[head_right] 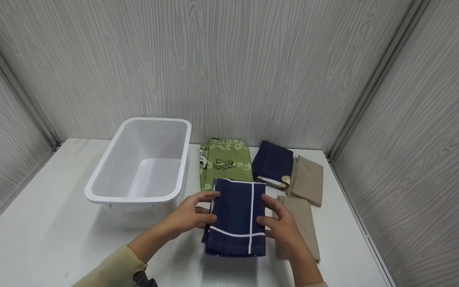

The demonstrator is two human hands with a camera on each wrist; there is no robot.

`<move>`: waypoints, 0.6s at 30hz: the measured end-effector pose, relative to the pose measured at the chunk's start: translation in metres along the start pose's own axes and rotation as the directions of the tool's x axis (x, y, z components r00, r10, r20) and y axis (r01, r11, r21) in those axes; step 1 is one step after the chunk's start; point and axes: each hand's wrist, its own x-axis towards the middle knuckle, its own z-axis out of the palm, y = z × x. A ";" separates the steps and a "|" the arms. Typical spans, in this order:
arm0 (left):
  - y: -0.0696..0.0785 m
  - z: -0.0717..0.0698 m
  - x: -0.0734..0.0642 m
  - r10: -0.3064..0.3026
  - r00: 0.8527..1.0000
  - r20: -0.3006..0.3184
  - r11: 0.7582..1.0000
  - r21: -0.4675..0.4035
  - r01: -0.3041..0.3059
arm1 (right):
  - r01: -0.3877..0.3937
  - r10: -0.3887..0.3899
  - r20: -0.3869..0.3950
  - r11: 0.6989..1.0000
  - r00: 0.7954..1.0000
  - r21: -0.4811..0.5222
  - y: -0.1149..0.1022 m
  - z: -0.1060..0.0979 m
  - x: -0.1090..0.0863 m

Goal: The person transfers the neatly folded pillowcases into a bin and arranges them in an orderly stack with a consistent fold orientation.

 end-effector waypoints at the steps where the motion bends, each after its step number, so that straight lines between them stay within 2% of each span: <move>1: 0.002 0.000 0.000 0.000 1.000 0.002 1.000 0.002 0.000 | 0.004 -0.004 0.004 1.000 1.000 0.004 -0.001 0.000 0.000; 6: 0.008 0.000 -0.001 0.009 1.000 0.010 1.000 0.004 -0.009 | 0.015 -0.015 0.017 1.000 1.000 0.026 -0.009 -0.001 -0.001; 13: 0.016 0.002 -0.006 0.054 0.999 -0.003 0.998 0.040 -0.054 | 0.034 -0.034 0.038 0.999 0.999 -0.008 -0.019 0.000 -0.005; 18: 0.024 0.002 -0.009 0.062 0.998 -0.010 0.997 0.042 -0.062 | 0.054 -0.053 0.056 0.999 0.997 -0.008 -0.026 0.000 -0.007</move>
